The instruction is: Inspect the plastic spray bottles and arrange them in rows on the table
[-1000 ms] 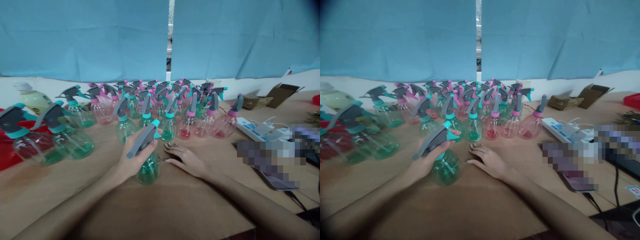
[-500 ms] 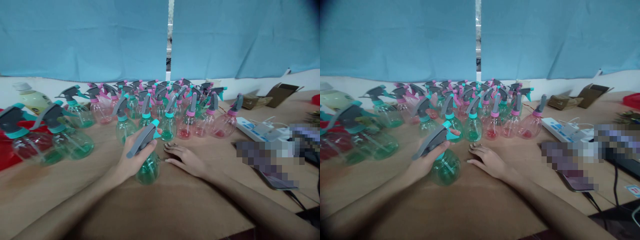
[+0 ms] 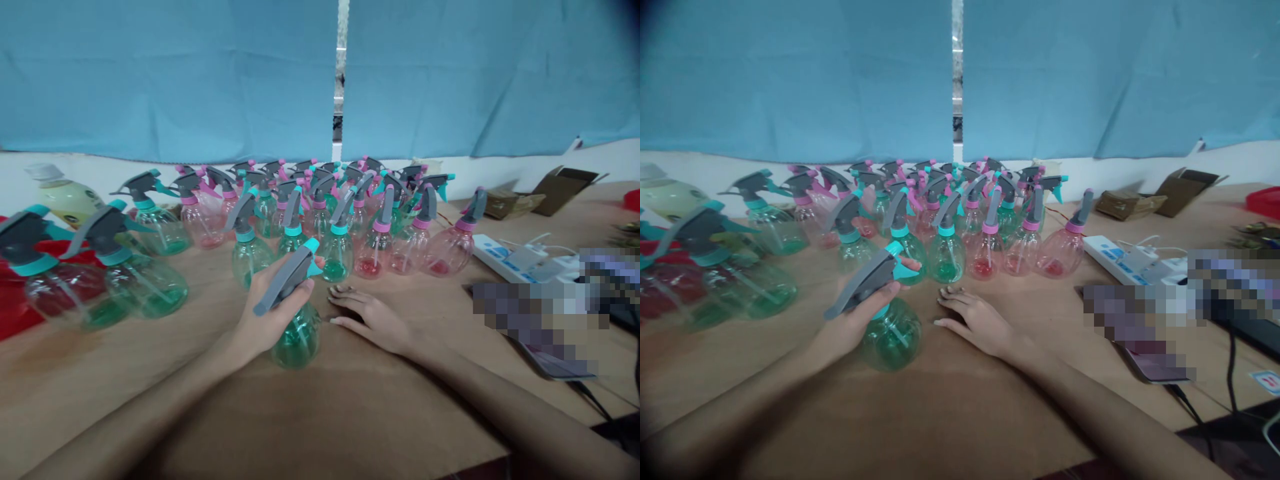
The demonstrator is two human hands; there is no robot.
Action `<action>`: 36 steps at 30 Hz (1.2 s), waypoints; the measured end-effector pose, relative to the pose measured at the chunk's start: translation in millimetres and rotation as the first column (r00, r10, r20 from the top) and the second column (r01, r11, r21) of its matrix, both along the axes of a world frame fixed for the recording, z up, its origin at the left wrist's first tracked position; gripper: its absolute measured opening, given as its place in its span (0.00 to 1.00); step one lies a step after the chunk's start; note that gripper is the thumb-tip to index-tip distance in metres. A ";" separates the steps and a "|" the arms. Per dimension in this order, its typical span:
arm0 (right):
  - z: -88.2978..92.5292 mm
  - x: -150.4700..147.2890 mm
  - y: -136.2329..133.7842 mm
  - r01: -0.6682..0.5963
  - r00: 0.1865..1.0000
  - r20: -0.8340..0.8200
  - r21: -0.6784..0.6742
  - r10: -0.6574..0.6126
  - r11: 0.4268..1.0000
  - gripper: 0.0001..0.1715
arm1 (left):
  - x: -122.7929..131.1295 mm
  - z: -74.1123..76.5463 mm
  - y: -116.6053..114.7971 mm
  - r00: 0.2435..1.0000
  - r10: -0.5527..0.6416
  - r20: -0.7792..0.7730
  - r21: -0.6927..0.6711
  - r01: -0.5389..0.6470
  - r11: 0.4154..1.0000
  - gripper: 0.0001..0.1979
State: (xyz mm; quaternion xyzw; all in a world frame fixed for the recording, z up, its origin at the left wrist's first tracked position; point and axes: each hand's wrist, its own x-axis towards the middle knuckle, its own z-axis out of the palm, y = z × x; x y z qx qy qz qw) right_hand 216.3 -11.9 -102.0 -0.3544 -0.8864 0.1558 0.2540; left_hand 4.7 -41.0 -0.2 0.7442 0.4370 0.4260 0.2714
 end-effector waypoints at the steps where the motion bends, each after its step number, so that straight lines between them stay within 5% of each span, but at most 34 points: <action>1: -0.1 0.1 0.0 -0.001 1.000 -0.004 0.002 0.001 1.000 0.28 | 0.1 -0.1 0.0 1.000 0.000 0.004 0.003 0.000 1.000 0.10; 27: -1.1 0.1 0.0 -0.005 1.000 -0.012 0.008 0.005 1.000 0.27 | -0.5 -0.5 1.2 1.000 -0.007 -0.014 0.009 0.008 1.000 0.13; 36: -0.4 0.3 0.1 -0.003 1.000 0.008 0.002 0.003 1.000 0.28 | -3.2 2.6 1.9 0.998 0.007 -0.059 0.042 -0.005 0.999 0.05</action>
